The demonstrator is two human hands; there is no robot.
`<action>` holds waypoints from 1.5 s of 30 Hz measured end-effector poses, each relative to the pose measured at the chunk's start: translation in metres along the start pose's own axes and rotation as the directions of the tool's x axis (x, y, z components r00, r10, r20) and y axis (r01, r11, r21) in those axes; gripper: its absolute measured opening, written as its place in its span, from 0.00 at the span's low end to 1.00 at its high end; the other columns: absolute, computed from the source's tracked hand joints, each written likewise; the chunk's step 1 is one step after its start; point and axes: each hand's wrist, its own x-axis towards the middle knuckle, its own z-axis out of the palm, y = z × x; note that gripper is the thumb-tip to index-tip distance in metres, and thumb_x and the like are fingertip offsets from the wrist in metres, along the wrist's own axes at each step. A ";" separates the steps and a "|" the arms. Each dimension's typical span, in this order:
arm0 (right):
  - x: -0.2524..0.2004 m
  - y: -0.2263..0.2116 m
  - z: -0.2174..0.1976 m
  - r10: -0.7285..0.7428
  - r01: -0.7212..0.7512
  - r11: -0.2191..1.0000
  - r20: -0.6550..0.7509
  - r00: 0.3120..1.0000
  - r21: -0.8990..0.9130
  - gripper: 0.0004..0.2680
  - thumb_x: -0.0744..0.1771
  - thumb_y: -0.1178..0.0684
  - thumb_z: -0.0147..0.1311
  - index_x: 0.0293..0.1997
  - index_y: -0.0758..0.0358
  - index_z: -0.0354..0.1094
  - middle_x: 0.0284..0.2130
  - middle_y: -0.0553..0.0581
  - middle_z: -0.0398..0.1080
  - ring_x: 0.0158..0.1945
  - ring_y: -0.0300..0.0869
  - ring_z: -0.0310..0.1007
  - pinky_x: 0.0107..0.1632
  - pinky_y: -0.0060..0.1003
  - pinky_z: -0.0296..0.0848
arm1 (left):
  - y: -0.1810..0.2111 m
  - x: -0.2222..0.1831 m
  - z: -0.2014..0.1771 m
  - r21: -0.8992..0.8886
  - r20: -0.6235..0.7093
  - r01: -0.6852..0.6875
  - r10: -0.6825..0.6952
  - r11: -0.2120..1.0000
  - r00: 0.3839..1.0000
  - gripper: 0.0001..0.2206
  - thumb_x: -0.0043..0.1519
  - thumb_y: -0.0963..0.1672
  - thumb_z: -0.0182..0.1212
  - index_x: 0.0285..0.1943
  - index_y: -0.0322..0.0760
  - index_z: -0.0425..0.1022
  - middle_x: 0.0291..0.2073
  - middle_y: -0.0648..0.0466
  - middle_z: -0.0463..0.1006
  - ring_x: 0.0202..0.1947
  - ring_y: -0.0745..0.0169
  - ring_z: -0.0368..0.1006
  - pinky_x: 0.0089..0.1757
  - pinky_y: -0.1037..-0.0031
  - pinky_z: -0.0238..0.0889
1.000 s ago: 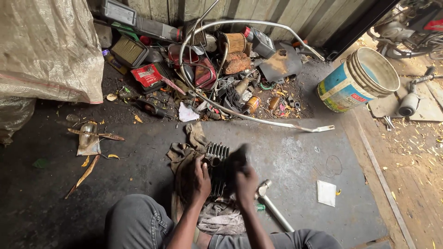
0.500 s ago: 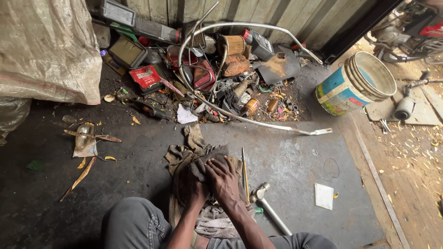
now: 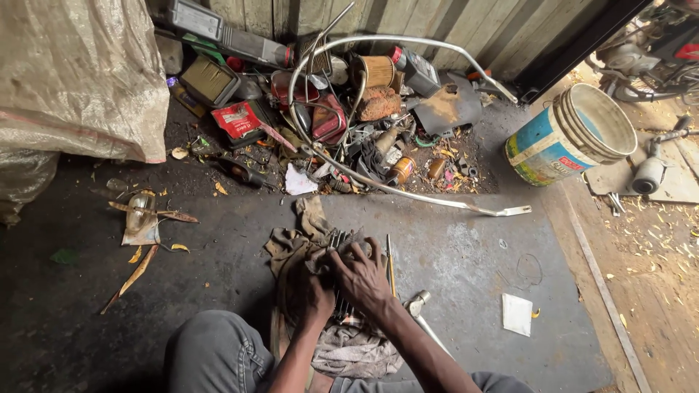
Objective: The user is seen cleaning a engine component of a motorcycle with a rag and a thin stick.
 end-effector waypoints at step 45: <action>-0.118 0.074 0.091 0.792 -0.500 0.208 0.155 0.590 0.841 0.13 0.69 0.52 0.49 0.60 0.61 0.64 0.45 0.63 0.71 0.44 0.46 0.71 0.44 0.43 0.71 | 0.015 0.012 0.007 -0.364 -0.016 0.231 -0.254 0.902 0.967 0.15 0.73 0.42 0.37 0.64 0.33 0.65 0.53 0.37 0.76 0.54 0.43 0.74 0.51 0.60 0.67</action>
